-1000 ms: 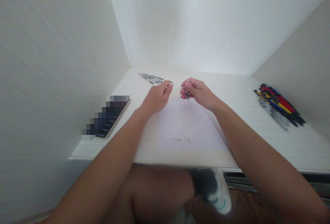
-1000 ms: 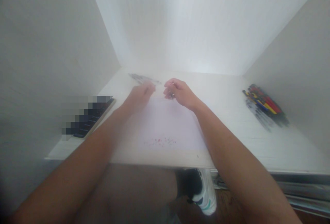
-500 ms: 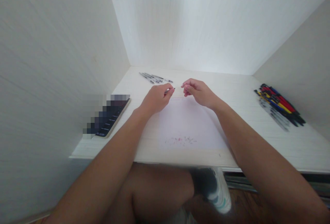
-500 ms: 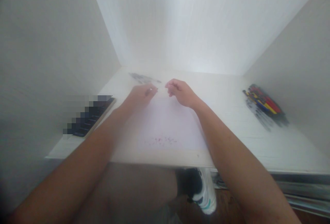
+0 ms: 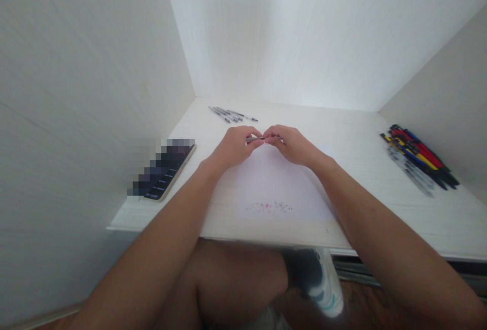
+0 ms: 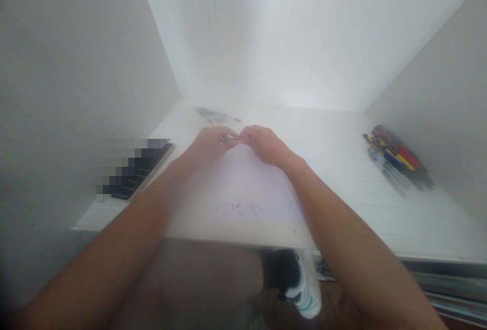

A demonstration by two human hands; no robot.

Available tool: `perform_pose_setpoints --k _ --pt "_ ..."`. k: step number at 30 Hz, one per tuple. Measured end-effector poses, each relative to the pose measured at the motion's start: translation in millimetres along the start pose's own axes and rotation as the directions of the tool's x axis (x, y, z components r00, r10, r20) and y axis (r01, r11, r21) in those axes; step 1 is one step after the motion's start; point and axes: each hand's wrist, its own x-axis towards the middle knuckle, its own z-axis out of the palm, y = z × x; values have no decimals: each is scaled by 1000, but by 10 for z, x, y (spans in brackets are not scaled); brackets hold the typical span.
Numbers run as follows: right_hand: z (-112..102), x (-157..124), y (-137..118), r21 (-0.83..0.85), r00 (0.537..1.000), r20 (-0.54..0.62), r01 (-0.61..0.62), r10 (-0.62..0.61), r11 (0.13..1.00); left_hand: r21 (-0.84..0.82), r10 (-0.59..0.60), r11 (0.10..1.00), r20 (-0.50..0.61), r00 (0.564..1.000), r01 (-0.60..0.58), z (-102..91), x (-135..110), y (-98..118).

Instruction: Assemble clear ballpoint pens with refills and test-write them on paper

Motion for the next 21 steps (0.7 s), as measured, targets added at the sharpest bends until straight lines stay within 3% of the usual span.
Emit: perform_pose_setpoints --k 5,11,16,21 --pt "31 5 21 -5 1000 -3 31 -31 1000 -114 -103 989 -66 992 95 1 15 21" --pt "17 0 8 -21 999 -35 24 -24 999 -398 -308 874 -7 951 280 -75 33 167" --pt "-1 -1 -3 -42 995 -95 -11 7 999 -509 -343 817 -54 938 269 -120 8 212" --pt "2 -1 -5 -53 989 -145 1 -9 999 -525 -376 791 -13 927 313 -142 -13 226"
